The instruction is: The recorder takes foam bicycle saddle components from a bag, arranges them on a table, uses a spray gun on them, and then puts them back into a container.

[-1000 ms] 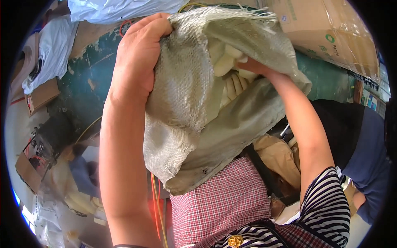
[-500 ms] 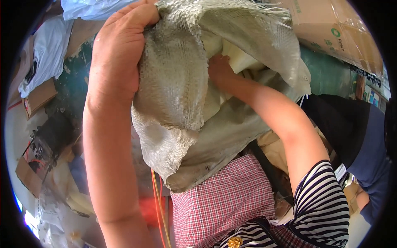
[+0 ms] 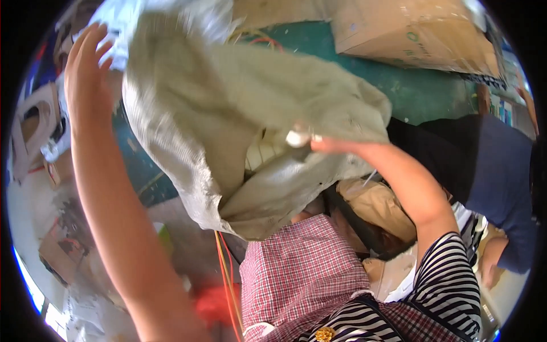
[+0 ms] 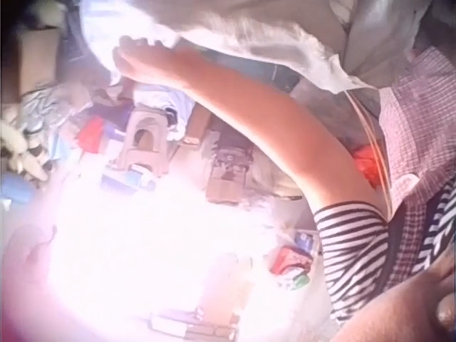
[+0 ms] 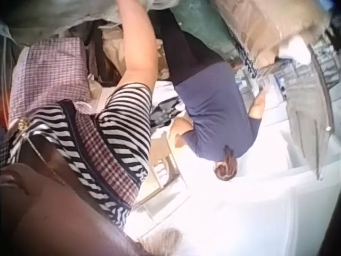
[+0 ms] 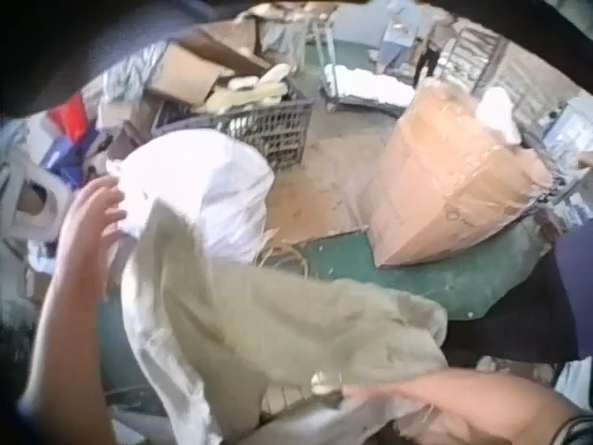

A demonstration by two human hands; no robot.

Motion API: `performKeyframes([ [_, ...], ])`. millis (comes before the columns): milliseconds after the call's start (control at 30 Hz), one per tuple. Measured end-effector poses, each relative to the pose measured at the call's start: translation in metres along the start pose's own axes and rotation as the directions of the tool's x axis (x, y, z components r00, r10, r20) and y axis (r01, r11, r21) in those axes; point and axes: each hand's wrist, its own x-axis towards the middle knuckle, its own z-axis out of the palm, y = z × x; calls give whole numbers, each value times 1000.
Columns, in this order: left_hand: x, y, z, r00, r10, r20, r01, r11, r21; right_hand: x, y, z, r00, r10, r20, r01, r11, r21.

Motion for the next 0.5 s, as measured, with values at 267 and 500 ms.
performKeyframes([
  [267,-202,152,50,-384,-66,921,23,996,81,-244,-207,-100,674,-565,-477,738,495,458],
  [500,-263,291,135,-708,106,698,-10,987,-160,-380,-271,-60,586,-145,-797,753,463,468],
])
